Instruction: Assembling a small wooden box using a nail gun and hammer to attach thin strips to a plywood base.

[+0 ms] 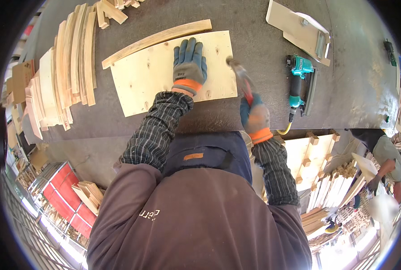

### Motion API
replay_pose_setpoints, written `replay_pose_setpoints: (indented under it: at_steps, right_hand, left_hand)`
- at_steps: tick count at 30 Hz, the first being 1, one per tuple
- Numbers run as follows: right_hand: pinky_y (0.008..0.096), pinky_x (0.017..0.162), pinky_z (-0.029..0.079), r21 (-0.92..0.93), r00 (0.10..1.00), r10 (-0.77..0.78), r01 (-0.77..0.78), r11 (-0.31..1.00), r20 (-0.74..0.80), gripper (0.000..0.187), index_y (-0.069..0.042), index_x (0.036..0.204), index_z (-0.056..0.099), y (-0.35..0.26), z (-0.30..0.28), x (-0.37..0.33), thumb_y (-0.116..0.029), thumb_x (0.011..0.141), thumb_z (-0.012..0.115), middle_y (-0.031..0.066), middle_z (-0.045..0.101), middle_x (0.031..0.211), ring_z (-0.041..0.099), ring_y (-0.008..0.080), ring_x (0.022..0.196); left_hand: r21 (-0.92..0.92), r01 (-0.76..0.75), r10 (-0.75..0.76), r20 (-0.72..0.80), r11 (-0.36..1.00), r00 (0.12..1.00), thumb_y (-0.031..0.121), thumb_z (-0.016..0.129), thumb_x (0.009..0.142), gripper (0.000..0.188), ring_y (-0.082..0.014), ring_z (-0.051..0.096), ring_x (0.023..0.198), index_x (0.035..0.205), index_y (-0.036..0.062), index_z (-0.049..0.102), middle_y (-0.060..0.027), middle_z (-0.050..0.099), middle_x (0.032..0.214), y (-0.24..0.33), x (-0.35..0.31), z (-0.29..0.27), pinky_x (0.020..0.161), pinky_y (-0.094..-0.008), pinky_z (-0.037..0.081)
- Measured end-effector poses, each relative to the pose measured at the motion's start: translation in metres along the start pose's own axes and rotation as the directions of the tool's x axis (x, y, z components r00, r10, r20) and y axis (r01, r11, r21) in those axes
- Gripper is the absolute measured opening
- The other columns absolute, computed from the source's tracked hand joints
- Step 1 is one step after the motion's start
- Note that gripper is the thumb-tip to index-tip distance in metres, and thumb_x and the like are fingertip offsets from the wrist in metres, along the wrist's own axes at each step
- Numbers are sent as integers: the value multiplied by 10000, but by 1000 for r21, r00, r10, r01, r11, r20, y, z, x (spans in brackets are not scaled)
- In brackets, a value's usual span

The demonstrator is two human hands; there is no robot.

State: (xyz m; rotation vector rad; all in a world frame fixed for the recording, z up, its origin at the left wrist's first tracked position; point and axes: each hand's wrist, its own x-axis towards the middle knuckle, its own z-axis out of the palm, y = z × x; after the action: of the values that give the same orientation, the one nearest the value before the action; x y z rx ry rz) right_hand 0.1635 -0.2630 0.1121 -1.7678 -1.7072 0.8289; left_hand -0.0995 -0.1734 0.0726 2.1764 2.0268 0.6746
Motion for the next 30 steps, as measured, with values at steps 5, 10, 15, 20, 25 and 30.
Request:
replay_pose_setpoints:
  at_steps: [5, 10, 15, 20, 25, 30]
  right_hand:
    - [485, 627, 530, -335, 994, 10, 26, 942, 105, 269, -7, 1016, 646, -42, -33, 31, -276, 1022, 651, 273, 681, 829, 676, 473, 736]
    - [428, 637, 538, 19, 910, -330, 346, 938, -250, 205, -32, 1077, 668, -111, -39, 73, -202, 982, 733, 211, 700, 795, 710, 321, 711]
    - [448, 643, 531, -355, 999, 10, 10, 935, 53, 233, -41, 1070, 660, -26, -10, 39, -258, 998, 707, 230, 693, 794, 699, 385, 708]
    - [423, 622, 521, -239, 999, -1, 10, 971, 38, 228, -47, 1094, 677, -96, -39, 67, -259, 1011, 690, 234, 689, 800, 667, 364, 643]
    - [429, 645, 532, 57, 950, -216, 235, 970, -226, 225, -35, 1123, 670, -77, -21, 60, -193, 975, 733, 220, 713, 868, 676, 365, 702]
    - [461, 661, 530, -427, 973, 130, -37, 904, 192, 231, -39, 1096, 660, -19, -13, 37, -248, 1004, 688, 226, 691, 833, 687, 409, 751]
  left_hand:
    - [32, 3, -3, -19, 999, 1000, 235, 607, 983, 466, -404, 464, 1447, 1408, 42, 597, -186, 512, 1548, -7, -4, 1, 1236, -574, 316]
    - [28, 19, -19, 5, 999, 1000, 240, 599, 991, 478, -399, 453, 1452, 1429, 48, 582, -179, 497, 1558, -9, -4, -2, 1237, -581, 312]
    - [1, 12, -12, 5, 1000, 1000, 237, 595, 995, 468, -399, 446, 1457, 1424, 51, 585, -178, 497, 1557, -2, -4, 2, 1238, -577, 312]
    - [5, 15, -15, -11, 1000, 1000, 225, 608, 985, 464, -400, 450, 1451, 1413, 49, 590, -175, 498, 1557, -11, -4, -1, 1229, -577, 319]
    - [-17, 7, -7, 2, 1000, 1000, 226, 611, 981, 476, -399, 450, 1451, 1422, 48, 586, -172, 506, 1546, -5, 1, -3, 1234, -570, 315]
    - [-29, 9, -9, -2, 1000, 1000, 225, 613, 979, 482, -400, 447, 1456, 1426, 46, 586, -176, 507, 1549, -6, -4, 3, 1235, -571, 312]
